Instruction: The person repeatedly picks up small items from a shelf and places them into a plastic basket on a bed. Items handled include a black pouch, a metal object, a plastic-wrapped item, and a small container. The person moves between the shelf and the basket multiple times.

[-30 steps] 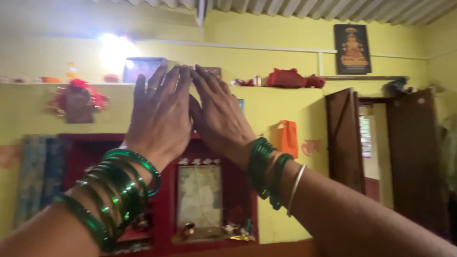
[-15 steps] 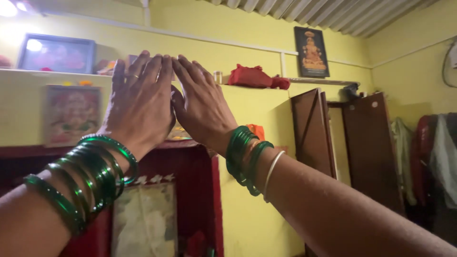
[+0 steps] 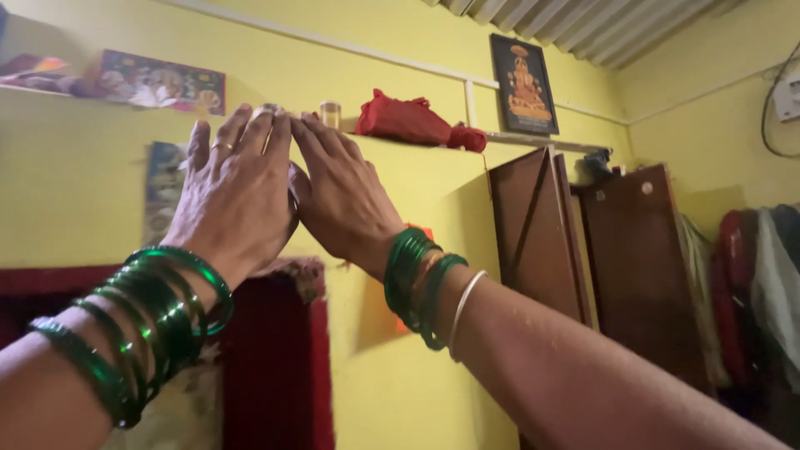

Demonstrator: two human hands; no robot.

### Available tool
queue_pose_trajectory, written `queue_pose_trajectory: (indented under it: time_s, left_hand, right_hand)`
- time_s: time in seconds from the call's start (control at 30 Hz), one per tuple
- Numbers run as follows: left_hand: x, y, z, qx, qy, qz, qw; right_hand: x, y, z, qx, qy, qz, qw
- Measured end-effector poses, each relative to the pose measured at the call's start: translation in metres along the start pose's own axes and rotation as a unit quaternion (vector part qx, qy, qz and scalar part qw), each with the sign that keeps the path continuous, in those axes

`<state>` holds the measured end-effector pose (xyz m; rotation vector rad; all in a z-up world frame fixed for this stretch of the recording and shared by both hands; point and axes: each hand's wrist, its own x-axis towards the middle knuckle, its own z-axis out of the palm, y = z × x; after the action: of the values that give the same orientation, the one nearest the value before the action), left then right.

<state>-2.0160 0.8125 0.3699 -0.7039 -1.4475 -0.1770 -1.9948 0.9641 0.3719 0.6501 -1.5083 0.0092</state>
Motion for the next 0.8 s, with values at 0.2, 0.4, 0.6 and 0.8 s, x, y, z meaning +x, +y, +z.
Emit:
queue_pose_trajectory:
  time_s: [0.2,0.4,0.6,0.8]
  left_hand:
    - [0.037,0.009,0.137,0.044,-0.008,-0.008,0.999]
    - [0.059,-0.006,0.241,0.057,-0.026,-0.025,0.998]
    - [0.072,-0.026,0.330,0.102,-0.053,-0.033,0.993]
    - [0.086,-0.073,0.408,0.132,-0.057,-0.051,0.988]
  right_hand:
    - [-0.021,0.130,0.064,0.064,-0.028,0.041,0.997]
    - [-0.029,0.225,0.139,0.084,-0.011,0.033,0.996]
    - [-0.035,0.299,0.215,0.066,-0.022,0.033,0.997]
    - [-0.026,0.362,0.292,0.045,-0.031,0.019,0.998]
